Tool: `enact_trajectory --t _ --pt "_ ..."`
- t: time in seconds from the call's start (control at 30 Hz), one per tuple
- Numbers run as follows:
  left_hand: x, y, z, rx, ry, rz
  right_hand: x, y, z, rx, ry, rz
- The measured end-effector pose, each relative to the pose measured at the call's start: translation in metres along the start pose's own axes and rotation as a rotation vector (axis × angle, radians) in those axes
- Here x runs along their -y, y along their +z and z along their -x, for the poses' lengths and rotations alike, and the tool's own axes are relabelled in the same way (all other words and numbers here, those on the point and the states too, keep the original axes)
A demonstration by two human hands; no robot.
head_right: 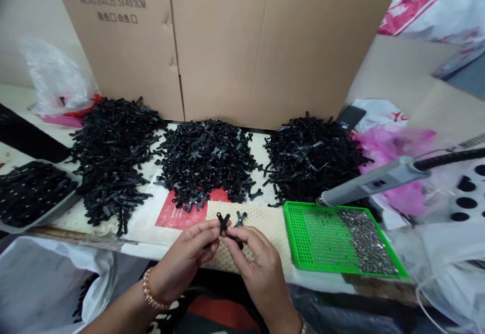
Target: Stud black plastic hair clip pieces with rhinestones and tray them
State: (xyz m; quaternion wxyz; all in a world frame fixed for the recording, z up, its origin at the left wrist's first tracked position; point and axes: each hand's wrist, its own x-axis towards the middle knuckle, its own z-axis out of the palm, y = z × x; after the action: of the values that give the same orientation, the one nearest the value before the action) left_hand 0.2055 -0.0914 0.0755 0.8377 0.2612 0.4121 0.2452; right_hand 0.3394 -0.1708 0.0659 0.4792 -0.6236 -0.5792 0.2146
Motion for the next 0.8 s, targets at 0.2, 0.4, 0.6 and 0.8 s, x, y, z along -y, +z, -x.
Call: enact_trajectory --t 0.2,0.4,0.6,0.8 --pt "0.009 0.003 0.005 0.043 0.045 -0.065 -0.002 -0.003 -0.002 -0.024 -0.128 0.041" --pt "0.011 0.006 0.01 0.017 0.078 -0.082 -0.003 -0.005 0.006 -0.028 -0.128 0.054" --pt "0.019 0.005 0.008 0.029 0.113 -0.141 -0.01 0.0 0.013 0.016 -0.184 0.072" --pt "0.017 -0.012 -0.002 -0.032 0.161 -0.27 -0.022 -0.003 0.004 0.066 -0.082 0.094"
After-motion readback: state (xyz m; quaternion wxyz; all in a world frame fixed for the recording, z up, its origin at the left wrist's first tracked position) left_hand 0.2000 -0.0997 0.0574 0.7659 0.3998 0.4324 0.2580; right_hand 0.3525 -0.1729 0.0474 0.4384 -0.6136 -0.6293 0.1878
